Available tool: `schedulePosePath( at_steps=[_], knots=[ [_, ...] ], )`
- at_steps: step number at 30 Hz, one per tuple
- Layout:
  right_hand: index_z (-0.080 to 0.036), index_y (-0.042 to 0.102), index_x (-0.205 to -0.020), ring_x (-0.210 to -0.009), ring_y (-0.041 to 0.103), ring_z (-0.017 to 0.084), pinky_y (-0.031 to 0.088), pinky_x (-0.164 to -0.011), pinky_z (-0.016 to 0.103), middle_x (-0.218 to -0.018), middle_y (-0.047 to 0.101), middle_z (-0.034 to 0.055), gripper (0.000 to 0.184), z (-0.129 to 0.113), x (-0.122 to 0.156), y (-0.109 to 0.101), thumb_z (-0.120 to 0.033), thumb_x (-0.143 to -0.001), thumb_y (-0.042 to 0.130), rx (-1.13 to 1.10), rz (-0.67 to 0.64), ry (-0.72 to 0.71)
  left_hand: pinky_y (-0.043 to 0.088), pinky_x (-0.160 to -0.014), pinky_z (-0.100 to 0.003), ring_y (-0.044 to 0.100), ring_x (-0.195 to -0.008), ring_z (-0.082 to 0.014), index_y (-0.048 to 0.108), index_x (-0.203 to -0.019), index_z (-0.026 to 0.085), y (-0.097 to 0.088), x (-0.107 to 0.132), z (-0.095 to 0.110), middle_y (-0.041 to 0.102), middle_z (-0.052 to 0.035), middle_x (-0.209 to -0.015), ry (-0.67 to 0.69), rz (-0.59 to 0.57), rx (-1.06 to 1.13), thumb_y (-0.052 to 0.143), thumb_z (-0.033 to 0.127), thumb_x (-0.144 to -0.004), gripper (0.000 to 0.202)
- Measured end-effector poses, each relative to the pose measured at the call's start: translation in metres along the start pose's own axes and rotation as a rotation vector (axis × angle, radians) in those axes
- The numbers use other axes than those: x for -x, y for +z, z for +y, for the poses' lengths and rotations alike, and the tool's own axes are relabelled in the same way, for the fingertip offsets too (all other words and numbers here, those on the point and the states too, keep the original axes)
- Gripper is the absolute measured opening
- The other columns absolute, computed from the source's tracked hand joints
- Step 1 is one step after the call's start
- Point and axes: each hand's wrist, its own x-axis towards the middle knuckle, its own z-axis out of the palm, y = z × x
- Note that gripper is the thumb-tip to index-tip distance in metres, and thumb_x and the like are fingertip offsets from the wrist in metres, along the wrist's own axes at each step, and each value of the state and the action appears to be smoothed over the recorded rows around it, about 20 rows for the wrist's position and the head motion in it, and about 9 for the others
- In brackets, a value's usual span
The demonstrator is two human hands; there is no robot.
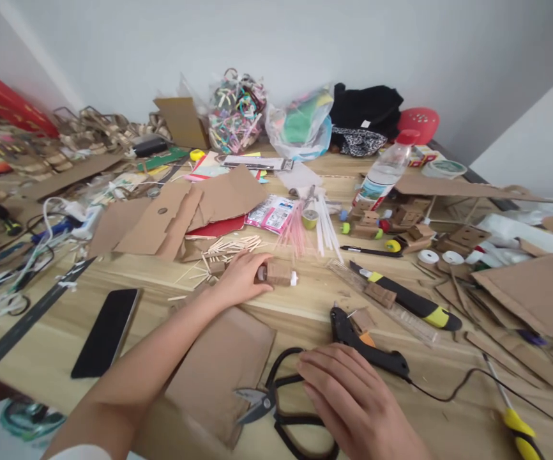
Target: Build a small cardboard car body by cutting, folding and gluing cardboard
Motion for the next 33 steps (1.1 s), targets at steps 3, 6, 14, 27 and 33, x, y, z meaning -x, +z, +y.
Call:
schedulePosePath(
  at_steps=[3,6,14,27,33],
  knots=[
    [-0.018,0.067,-0.106,-0.086,0.076,0.017,0.060,-0.085,0.032,-0.092,0.081,0.0076,0.023,-0.001,0.001,0.001,-0.009,-0.102,0.046,0.003,-0.014,-0.030,0.044,-0.116,-0.051,0.066,-0.124,-0.0304,0.063,-0.129,0.025,-0.001,-0.001,0.001,0.073,-0.0080,-0.131,-0.014,0.010,0.027,0.084,0.021,-0.074,0.059],
    [-0.018,0.066,-0.108,-0.086,0.077,0.018,0.061,-0.085,0.033,-0.093,0.081,0.0083,0.024,-0.002,0.001,0.001,-0.008,-0.102,0.045,0.020,-0.038,-0.057,0.045,-0.114,-0.050,0.067,-0.124,-0.0309,0.065,-0.126,0.025,0.000,0.000,0.001,0.074,-0.0079,-0.129,-0.011,0.022,0.042,0.086,0.021,-0.071,0.059],
    [-0.016,0.063,-0.108,-0.087,0.076,0.019,0.060,-0.081,0.033,-0.095,0.080,0.0092,0.022,-0.007,0.000,-0.001,-0.005,-0.101,0.046,0.047,-0.039,-0.127,0.046,-0.114,-0.050,0.067,-0.124,-0.0321,0.066,-0.126,0.023,-0.002,0.000,-0.003,0.075,-0.0086,-0.125,0.012,0.026,0.069,0.085,0.020,-0.071,0.058],
    [-0.016,0.068,-0.099,-0.082,0.072,0.017,0.056,-0.080,0.030,-0.089,0.079,0.0073,0.025,-0.030,-0.006,-0.004,-0.005,-0.102,0.045,0.052,0.073,-0.208,0.045,-0.115,-0.053,0.060,-0.135,-0.0315,0.062,-0.131,0.019,-0.026,0.033,0.005,0.066,-0.0155,-0.142,0.051,0.186,-0.006,0.075,0.023,-0.082,0.051],
    [-0.016,0.068,-0.100,-0.084,0.071,0.018,0.057,-0.082,0.032,-0.091,0.079,0.0074,0.026,-0.028,-0.001,0.002,-0.005,-0.101,0.045,0.028,0.057,-0.211,0.048,-0.113,-0.052,0.061,-0.133,-0.0297,0.062,-0.132,0.020,-0.020,0.047,0.002,0.067,-0.0138,-0.139,0.068,0.238,-0.034,0.071,0.023,-0.085,0.048]
  ],
)
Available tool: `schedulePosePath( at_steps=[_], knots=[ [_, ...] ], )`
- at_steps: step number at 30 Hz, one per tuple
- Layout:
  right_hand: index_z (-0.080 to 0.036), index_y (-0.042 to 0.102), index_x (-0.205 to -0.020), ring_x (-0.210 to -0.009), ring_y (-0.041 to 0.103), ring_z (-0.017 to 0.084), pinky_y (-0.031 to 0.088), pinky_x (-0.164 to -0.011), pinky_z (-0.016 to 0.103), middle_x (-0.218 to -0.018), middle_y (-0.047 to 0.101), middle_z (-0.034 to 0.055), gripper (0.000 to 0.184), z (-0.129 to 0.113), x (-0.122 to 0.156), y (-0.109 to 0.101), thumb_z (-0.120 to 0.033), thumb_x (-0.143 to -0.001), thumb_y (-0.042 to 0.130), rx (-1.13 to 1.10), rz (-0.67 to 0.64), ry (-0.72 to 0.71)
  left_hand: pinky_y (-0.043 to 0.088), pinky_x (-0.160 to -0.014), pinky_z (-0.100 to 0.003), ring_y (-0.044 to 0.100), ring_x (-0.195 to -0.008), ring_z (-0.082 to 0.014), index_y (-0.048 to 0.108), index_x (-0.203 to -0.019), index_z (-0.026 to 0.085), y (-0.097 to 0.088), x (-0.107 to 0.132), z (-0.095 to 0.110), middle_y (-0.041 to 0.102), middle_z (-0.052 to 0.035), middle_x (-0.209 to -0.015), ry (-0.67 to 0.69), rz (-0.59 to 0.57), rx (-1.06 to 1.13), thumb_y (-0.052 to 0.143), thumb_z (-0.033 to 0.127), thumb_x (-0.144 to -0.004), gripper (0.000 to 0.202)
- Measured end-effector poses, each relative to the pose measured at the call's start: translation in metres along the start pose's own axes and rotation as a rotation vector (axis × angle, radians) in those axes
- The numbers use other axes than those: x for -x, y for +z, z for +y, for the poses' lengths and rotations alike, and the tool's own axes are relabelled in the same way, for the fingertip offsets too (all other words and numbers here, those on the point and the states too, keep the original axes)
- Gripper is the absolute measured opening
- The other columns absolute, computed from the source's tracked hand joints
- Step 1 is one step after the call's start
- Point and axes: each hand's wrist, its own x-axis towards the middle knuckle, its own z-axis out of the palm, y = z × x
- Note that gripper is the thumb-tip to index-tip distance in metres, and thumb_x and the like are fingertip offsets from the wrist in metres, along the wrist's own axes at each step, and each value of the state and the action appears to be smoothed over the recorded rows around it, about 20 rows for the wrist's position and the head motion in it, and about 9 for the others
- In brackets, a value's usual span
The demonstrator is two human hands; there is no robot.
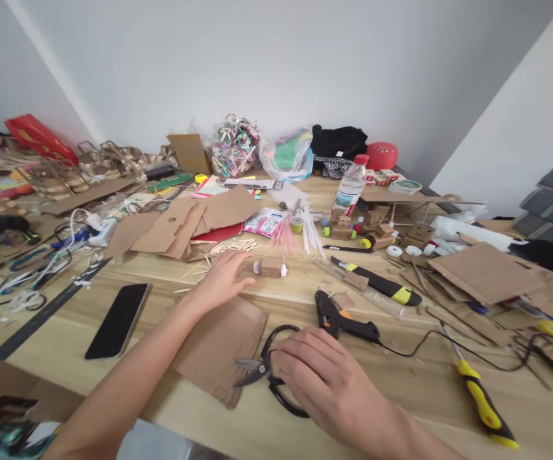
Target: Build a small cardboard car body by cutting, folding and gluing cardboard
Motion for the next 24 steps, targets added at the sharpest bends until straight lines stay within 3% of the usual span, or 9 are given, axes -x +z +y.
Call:
schedulePosePath(
  at_steps=[6,10,14,20,24],
  knots=[
    [-0.015,0.069,-0.102,-0.085,0.072,0.018,0.057,-0.085,0.032,-0.093,0.080,0.0075,0.028,0.000,0.003,0.004,-0.006,-0.103,0.043,0.034,-0.010,0.016,0.042,-0.117,-0.053,0.059,-0.134,-0.0325,0.065,-0.128,0.021,0.019,-0.038,0.012,0.068,-0.0121,-0.139,-0.029,-0.085,0.077,0.080,0.022,-0.076,0.054],
    [-0.014,0.070,-0.106,-0.091,0.073,0.019,0.056,-0.090,0.034,-0.097,0.080,0.0082,0.029,0.001,0.006,0.002,-0.008,-0.104,0.041,0.037,-0.032,0.035,0.041,-0.117,-0.056,0.067,-0.120,-0.0334,0.072,-0.113,0.022,0.027,-0.055,0.012,0.077,-0.0093,-0.121,-0.043,-0.137,0.129,0.084,0.019,-0.069,0.045],
    [-0.016,0.070,-0.106,-0.089,0.074,0.018,0.058,-0.089,0.033,-0.095,0.081,0.0080,0.033,0.007,0.006,-0.002,-0.008,-0.105,0.038,0.028,-0.048,0.065,0.054,-0.103,-0.050,0.073,-0.103,-0.0294,0.075,-0.105,0.020,0.026,-0.058,0.003,0.080,-0.0071,-0.105,-0.078,-0.178,0.227,0.082,0.021,-0.073,0.033],
    [-0.017,0.067,-0.105,-0.084,0.074,0.018,0.058,-0.082,0.032,-0.092,0.080,0.0079,0.027,0.022,0.000,-0.008,-0.002,-0.098,0.046,0.019,-0.023,0.105,0.056,-0.100,-0.042,0.073,-0.111,-0.0265,0.072,-0.119,0.019,0.020,-0.052,0.002,0.077,-0.0097,-0.120,-0.122,-0.205,0.497,0.080,0.026,-0.079,0.041],
    [-0.018,0.066,-0.104,-0.082,0.074,0.022,0.059,-0.074,0.034,-0.092,0.078,0.0099,0.016,0.048,-0.010,-0.013,-0.015,-0.102,0.051,0.123,-0.026,0.196,0.055,-0.101,-0.044,0.072,-0.112,-0.0278,0.074,-0.114,0.019,0.010,-0.051,0.007,0.078,-0.0085,-0.117,-0.126,-0.259,0.699,0.084,0.030,-0.075,0.042]
  ],
)
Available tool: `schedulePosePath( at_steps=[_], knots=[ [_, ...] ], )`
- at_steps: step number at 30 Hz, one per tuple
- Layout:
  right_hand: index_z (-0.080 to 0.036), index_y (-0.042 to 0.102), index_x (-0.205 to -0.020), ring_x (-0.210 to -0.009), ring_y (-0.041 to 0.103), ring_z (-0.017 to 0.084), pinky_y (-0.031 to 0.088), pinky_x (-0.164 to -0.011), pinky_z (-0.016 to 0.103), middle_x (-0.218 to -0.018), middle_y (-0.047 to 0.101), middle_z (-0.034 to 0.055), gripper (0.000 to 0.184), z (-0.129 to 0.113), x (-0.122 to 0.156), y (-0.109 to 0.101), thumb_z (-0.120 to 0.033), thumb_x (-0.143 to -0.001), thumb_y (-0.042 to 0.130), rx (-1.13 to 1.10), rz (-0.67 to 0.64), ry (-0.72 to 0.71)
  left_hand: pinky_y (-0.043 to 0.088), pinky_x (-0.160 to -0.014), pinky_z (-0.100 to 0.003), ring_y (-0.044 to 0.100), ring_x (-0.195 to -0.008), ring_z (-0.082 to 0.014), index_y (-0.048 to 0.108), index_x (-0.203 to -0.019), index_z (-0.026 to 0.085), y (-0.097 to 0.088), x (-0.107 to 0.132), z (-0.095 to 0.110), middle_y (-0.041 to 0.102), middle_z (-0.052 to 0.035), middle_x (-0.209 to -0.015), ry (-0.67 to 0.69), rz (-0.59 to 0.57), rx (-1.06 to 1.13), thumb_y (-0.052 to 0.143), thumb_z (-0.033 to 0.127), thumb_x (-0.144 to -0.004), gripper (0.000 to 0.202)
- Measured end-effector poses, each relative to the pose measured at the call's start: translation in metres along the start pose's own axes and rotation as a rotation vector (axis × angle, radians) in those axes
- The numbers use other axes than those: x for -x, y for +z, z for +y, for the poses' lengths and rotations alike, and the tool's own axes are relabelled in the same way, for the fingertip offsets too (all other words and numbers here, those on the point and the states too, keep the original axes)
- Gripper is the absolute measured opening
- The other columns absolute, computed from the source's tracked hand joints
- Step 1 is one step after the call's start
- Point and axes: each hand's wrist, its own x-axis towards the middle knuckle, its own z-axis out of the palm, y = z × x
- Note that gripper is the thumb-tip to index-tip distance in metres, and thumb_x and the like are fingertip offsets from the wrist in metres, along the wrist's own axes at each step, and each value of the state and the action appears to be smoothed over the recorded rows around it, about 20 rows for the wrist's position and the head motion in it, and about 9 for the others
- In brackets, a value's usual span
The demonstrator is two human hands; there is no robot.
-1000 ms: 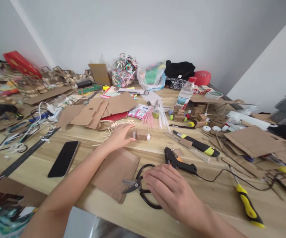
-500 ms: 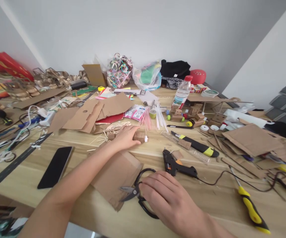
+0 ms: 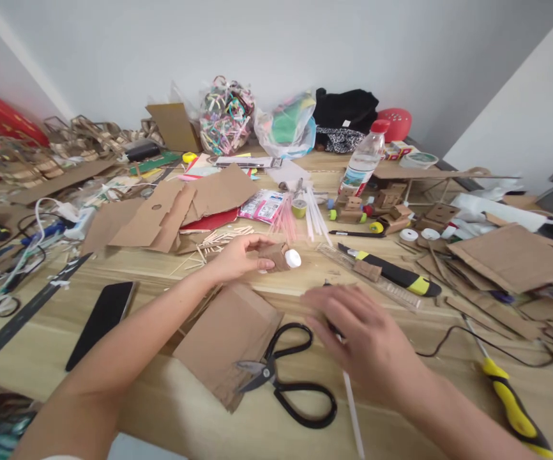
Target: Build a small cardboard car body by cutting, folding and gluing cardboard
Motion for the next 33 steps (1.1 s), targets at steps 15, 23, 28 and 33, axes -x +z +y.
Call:
schedulePosePath(
  at_steps=[15,23,28,33],
  knots=[
    [-0.024,0.058,-0.097,-0.084,0.074,0.020,0.064,-0.080,0.038,-0.093,0.077,0.0033,0.026,0.058,-0.048,0.029,-0.016,-0.077,0.071,-0.416,-0.210,0.398,0.054,-0.100,-0.043,0.071,-0.105,-0.0255,0.075,-0.111,0.019,0.006,0.002,0.009,0.079,-0.0052,-0.111,0.099,0.010,-0.234,0.081,0.029,-0.074,0.038],
    [-0.027,0.054,-0.092,-0.077,0.072,0.018,0.060,-0.072,0.032,-0.082,0.073,-0.0014,0.032,0.083,-0.055,0.051,-0.010,-0.070,0.072,-0.447,-0.363,0.552,0.055,-0.093,-0.040,0.071,-0.097,-0.0251,0.076,-0.109,0.021,0.005,-0.017,0.004,0.079,-0.0041,-0.103,0.023,-0.021,-0.483,0.081,0.023,-0.074,0.036],
    [-0.027,0.051,-0.092,-0.076,0.071,0.018,0.057,-0.073,0.031,-0.081,0.072,-0.0031,0.038,0.091,-0.058,0.070,-0.007,-0.067,0.071,-0.402,-0.389,0.559,0.055,-0.090,-0.040,0.072,-0.095,-0.0259,0.076,-0.109,0.024,0.007,-0.021,-0.005,0.080,-0.0032,-0.100,0.039,0.009,-0.622,0.080,0.024,-0.074,0.035],
    [-0.027,0.053,-0.100,-0.080,0.073,0.019,0.058,-0.077,0.033,-0.088,0.074,-0.0011,0.039,0.094,-0.059,0.078,-0.010,-0.070,0.072,-0.389,-0.415,0.548,0.055,-0.094,-0.041,0.073,-0.101,-0.0264,0.075,-0.114,0.024,0.006,-0.024,-0.015,0.080,-0.0037,-0.108,0.057,-0.005,-0.586,0.079,0.024,-0.078,0.037]
  ],
)
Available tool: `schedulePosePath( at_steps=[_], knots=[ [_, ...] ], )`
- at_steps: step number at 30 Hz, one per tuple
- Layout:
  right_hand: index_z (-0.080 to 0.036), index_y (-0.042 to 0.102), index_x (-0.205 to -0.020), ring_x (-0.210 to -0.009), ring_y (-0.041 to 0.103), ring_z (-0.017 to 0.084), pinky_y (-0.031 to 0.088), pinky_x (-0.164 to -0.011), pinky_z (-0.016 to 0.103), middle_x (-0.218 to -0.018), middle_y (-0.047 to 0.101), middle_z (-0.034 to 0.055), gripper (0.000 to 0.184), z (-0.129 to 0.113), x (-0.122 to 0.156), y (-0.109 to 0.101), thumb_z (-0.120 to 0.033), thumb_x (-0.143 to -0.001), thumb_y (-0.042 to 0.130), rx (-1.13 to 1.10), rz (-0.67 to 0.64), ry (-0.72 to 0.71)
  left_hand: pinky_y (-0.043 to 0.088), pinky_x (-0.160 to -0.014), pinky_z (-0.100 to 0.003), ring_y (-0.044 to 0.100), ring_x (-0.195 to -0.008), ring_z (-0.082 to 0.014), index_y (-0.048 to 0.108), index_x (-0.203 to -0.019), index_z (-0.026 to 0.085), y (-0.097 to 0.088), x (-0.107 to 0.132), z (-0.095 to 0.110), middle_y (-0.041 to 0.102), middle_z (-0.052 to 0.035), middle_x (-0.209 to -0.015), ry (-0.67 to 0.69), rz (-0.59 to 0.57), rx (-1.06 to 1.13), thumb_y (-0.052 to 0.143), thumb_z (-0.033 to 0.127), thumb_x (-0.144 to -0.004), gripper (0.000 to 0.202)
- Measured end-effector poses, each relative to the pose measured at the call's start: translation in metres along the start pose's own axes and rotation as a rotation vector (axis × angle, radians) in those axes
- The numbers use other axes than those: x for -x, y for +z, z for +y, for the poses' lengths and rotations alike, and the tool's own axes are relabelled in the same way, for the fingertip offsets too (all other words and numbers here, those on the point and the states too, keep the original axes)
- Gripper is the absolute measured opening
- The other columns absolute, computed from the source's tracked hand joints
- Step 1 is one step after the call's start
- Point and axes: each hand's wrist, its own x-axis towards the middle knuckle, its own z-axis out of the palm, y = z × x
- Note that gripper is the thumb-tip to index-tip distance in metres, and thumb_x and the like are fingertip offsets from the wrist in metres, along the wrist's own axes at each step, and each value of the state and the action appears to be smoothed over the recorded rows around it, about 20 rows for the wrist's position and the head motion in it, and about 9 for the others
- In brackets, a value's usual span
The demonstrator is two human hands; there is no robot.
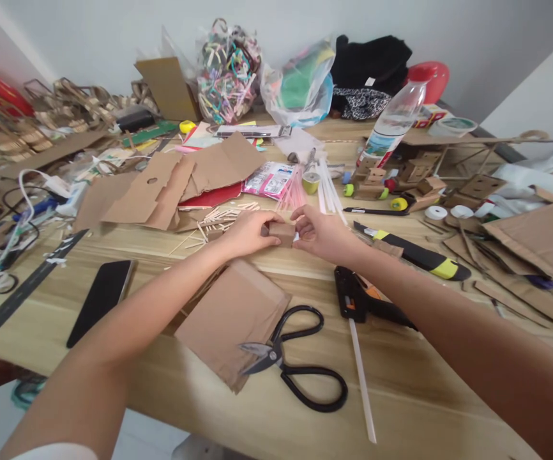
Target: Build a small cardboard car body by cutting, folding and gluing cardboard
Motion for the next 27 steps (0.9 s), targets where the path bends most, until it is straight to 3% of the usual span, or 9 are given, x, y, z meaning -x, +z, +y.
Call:
schedulePosePath(
  at_steps=[9,14,19,27],
  knots=[
    [-0.028,0.058,-0.115,-0.095,0.075,0.026,0.058,-0.089,0.043,-0.104,0.076,0.0044,0.045,0.004,0.003,-0.015,-0.021,-0.074,0.075,0.076,-0.032,-0.043,0.050,-0.106,-0.046,0.069,-0.119,-0.0294,0.058,-0.140,0.019,-0.010,0.016,-0.011,0.073,-0.0131,-0.131,-0.049,-0.034,0.009,0.088,0.026,-0.071,0.075],
    [-0.027,0.059,-0.124,-0.102,0.074,0.029,0.058,-0.090,0.045,-0.115,0.077,0.0084,0.049,-0.006,-0.002,-0.015,-0.026,-0.078,0.076,0.201,-0.057,-0.089,0.041,-0.113,-0.048,0.067,-0.122,-0.0294,0.059,-0.135,0.021,-0.010,0.024,-0.012,0.074,-0.0106,-0.128,-0.101,-0.047,-0.129,0.083,0.027,-0.077,0.062],
    [-0.026,0.059,-0.128,-0.100,0.074,0.030,0.057,-0.085,0.042,-0.113,0.078,0.0085,0.051,-0.016,-0.011,-0.006,-0.027,-0.080,0.076,0.314,-0.086,-0.104,0.034,-0.116,-0.051,0.068,-0.120,-0.0282,0.060,-0.129,0.023,-0.008,0.022,-0.004,0.077,-0.0077,-0.120,-0.130,-0.044,-0.195,0.076,0.027,-0.083,0.049],
    [-0.023,0.061,-0.115,-0.102,0.073,0.033,0.054,-0.079,0.038,-0.111,0.078,0.0118,0.033,-0.034,-0.021,0.002,-0.019,-0.083,0.069,0.496,-0.153,-0.095,0.028,-0.119,-0.055,0.069,-0.115,-0.0295,0.064,-0.108,0.022,-0.008,0.020,-0.003,0.078,-0.0064,-0.109,-0.112,-0.025,-0.275,0.069,0.023,-0.084,0.025]
  ],
)
